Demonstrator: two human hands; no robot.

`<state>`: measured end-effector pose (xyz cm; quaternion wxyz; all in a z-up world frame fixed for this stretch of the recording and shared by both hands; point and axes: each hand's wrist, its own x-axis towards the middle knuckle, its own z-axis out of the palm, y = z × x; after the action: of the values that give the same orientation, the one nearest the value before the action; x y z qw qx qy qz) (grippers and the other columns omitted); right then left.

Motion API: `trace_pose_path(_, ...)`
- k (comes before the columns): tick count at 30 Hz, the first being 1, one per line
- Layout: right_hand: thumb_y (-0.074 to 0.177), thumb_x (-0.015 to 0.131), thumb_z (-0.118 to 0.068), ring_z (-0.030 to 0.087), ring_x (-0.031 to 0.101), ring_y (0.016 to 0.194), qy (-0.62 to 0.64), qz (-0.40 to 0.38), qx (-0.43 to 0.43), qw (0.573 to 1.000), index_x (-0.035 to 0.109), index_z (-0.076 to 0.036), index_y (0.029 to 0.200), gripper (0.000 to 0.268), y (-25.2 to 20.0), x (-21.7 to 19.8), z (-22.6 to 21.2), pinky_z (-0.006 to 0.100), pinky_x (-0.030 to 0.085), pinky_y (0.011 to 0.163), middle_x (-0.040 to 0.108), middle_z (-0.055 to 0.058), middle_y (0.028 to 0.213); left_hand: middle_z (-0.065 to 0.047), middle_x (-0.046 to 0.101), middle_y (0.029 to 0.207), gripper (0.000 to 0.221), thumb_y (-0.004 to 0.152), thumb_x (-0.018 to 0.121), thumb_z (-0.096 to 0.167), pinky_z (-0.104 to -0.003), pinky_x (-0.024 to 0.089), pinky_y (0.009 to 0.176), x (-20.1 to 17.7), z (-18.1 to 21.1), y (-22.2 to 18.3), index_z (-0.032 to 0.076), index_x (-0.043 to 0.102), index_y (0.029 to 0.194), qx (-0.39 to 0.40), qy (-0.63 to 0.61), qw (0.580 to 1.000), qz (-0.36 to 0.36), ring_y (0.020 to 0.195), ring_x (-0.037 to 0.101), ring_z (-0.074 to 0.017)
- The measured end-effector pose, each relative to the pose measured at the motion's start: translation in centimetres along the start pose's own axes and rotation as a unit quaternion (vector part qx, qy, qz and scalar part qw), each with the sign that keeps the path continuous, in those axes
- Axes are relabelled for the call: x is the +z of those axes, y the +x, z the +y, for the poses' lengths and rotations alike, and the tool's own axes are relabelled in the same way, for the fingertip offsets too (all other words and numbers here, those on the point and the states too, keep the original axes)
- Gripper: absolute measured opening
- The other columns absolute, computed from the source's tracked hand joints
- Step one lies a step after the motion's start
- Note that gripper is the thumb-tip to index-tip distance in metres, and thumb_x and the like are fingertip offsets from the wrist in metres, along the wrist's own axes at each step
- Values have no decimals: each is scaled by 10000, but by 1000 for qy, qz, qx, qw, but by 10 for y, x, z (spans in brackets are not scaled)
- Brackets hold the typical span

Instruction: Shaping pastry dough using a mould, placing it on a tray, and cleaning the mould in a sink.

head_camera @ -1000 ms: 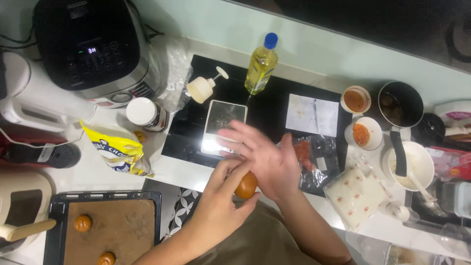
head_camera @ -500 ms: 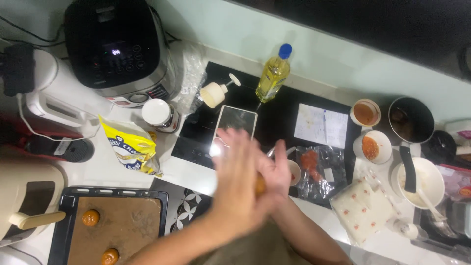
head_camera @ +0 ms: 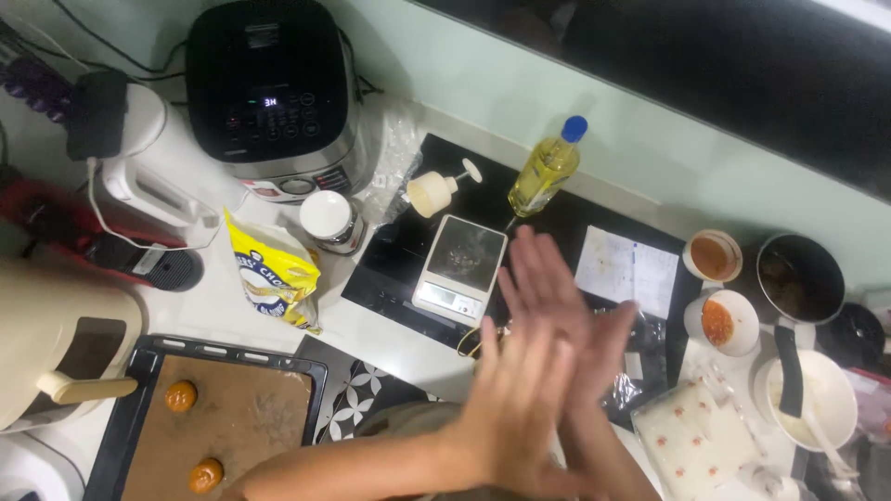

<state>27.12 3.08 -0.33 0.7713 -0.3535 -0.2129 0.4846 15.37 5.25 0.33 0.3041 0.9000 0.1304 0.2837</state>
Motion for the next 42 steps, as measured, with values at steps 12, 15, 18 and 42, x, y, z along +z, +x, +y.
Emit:
trace_pose_path(12, 937, 297, -793, 410, 65, 1665, 158, -46, -71, 984, 134, 20, 1678, 1113, -2, 14, -20, 543, 54, 1357, 53, 217, 1807, -361, 82, 1742, 1273, 915, 348, 906, -678, -50, 1313, 2, -23, 0, -79, 48, 1664, 37, -207, 968, 138, 1625, 77, -528)
trace_pose_path(15, 926, 286, -769, 334, 31, 1700, 111, -122, -65, 984, 150, -34, 1673, 1056, 4, 2, -14, 503, 18, 1416, 53, 161, 1804, -363, 135, 1737, 1143, 1004, 326, 811, -625, 4, 1325, 13, 3, -14, -58, 91, 1709, 36, -229, 968, 93, 1617, 110, -522)
trace_pose_path(18, 947, 242, -848, 400, 44, 1620, -56, -51, -92, 993, 499, 289, 1234, 1201, -10, 19, -3, 565, 67, 1322, 21, 174, 1716, 182, 602, 1347, 1152, 980, 308, 826, -540, -173, 1303, -43, 11, 60, -51, 64, 1687, 46, -304, 935, 177, 1607, 116, -473)
trace_pose_path(42, 1012, 118, -679, 340, 329, 1533, 235, 8, 196, 952, 368, 62, 1542, 945, 12, 15, 27, 469, 227, 1255, 360, 247, 1631, -164, 585, 1436, 802, 726, 873, 138, -421, 466, 1075, -105, -28, 11, 30, 513, 1435, -66, -122, 990, -34, 1313, 566, -348)
